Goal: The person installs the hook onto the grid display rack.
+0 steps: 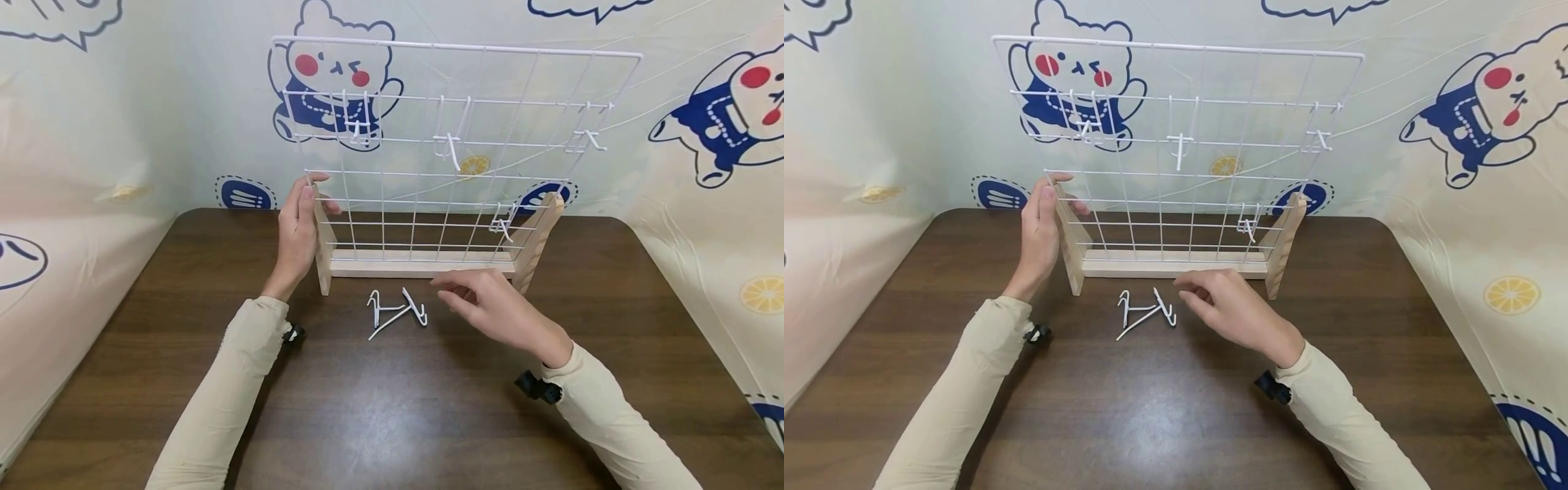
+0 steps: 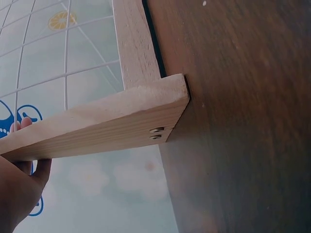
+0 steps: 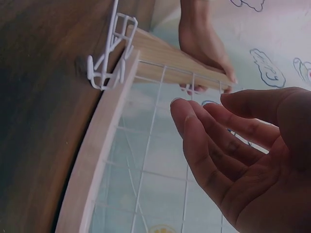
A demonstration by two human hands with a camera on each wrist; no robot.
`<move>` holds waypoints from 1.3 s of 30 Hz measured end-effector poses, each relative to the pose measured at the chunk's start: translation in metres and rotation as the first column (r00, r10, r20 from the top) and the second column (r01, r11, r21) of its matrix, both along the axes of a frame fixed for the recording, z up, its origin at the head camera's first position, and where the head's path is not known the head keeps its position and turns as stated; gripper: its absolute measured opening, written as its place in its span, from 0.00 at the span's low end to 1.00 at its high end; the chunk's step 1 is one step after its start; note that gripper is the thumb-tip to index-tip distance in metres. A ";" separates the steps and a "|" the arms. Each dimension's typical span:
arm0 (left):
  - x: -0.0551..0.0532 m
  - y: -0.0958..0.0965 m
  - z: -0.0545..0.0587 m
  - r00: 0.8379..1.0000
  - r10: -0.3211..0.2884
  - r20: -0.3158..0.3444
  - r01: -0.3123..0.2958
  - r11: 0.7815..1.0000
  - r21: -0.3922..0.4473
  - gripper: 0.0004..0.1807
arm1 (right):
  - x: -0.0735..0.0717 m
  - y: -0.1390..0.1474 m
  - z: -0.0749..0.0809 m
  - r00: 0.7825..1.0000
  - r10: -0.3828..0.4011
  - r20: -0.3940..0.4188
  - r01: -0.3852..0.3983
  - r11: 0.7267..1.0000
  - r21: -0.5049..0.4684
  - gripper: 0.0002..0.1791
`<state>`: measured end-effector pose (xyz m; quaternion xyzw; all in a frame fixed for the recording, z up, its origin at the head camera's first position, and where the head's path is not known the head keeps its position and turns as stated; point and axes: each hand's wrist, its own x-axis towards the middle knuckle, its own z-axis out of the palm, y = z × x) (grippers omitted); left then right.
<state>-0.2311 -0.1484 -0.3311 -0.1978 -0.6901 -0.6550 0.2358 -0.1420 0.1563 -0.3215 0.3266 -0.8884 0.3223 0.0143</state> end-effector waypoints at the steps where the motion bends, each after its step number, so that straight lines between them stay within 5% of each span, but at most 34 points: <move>1: 0.000 0.000 0.000 1.000 0.002 -0.002 -0.002 1.000 0.001 0.20 | 0.000 -0.002 -0.001 1.000 0.003 0.007 -0.003 1.000 -0.002 0.10; 24: 0.001 0.004 0.001 1.000 0.004 -0.002 -0.004 1.000 -0.006 0.21 | -0.007 -0.044 -0.017 0.996 0.090 0.028 -0.091 0.995 0.045 0.11; 33: 0.002 0.003 0.003 1.000 0.011 -0.005 -0.012 1.000 -0.014 0.20 | -0.005 -0.063 -0.037 0.995 0.094 -0.037 -0.085 0.978 0.192 0.10; 39: 0.002 0.001 0.002 1.000 0.016 -0.007 -0.016 1.000 -0.013 0.20 | 0.003 -0.072 -0.054 0.984 0.105 -0.147 -0.050 0.941 0.336 0.05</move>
